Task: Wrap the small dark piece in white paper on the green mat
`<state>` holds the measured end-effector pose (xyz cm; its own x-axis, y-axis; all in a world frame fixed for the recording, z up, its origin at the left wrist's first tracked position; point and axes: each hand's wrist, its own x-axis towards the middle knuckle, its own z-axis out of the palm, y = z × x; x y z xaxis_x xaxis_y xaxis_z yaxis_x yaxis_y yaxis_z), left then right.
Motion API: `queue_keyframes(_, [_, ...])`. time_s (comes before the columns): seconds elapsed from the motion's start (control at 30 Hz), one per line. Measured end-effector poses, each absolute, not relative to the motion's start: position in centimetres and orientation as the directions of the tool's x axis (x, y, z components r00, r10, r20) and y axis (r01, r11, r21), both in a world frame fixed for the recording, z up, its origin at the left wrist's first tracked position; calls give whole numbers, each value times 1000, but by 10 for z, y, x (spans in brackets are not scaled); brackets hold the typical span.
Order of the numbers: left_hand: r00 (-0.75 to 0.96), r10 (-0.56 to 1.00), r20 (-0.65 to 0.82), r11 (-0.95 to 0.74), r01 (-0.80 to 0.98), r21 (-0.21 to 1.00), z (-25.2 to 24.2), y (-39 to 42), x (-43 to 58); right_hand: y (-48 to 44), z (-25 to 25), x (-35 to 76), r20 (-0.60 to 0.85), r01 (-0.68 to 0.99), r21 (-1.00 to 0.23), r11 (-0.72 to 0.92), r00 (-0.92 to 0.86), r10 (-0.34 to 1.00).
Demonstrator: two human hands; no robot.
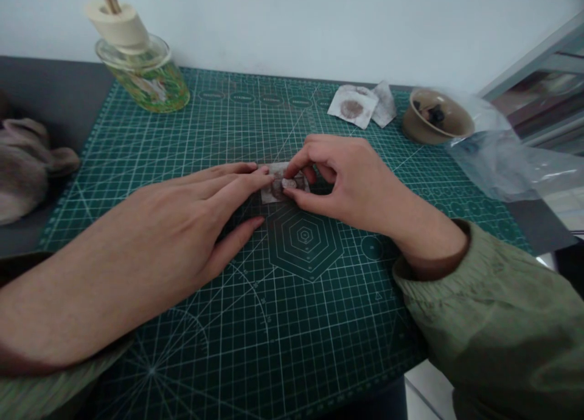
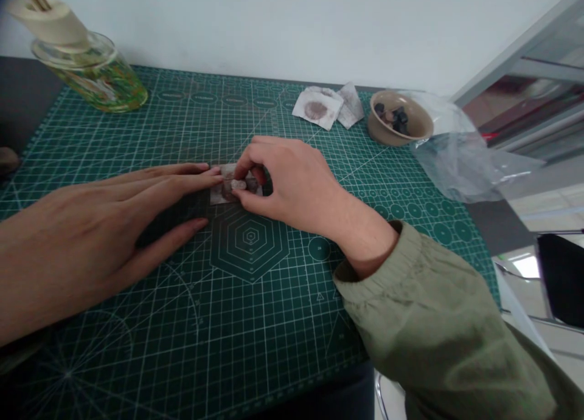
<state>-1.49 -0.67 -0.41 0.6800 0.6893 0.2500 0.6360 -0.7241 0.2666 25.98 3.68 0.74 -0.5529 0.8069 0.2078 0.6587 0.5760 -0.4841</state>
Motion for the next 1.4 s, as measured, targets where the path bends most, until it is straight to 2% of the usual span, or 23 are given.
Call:
queue_keyframes(0.13, [665,694,275,-719,618,318,-6,-6,-16,38,7,261,216,670,-479,567,-536,816])
queue_keyframes(0.3, [662,696,279,-717,620,319,-7,-6,-15,38,7,263,200,642,-509,573,-559,804])
queue_keyframes(0.43, [689,669,280,-743,603,292,-5,-7,-13,39,7,261,226,676,-481,558,-519,824])
queue_keyframes(0.67, [732,619,284,-783,601,160,-4,-7,-11,36,6,263,208,675,-505,538,-510,835])
queue_keyframes(0.77, [725,627,284,-778,604,174,-3,-7,-11,37,7,260,211,693,-498,522,-487,847])
queue_keyframes(0.9, [736,617,278,-785,597,163,-3,-7,-10,35,9,258,181,642,-540,544,-543,820])
queue_keyframes(1.07, [728,624,285,-781,596,187,-3,-7,-10,36,8,258,201,683,-513,520,-493,846])
queue_keyframes(1.23, [734,616,286,-786,593,173,-2,-6,-10,38,7,258,193,620,-565,544,-542,818])
queue_keyframes(1.4, [717,632,295,-775,588,232,-2,-7,-10,38,7,256,215,668,-524,529,-497,841])
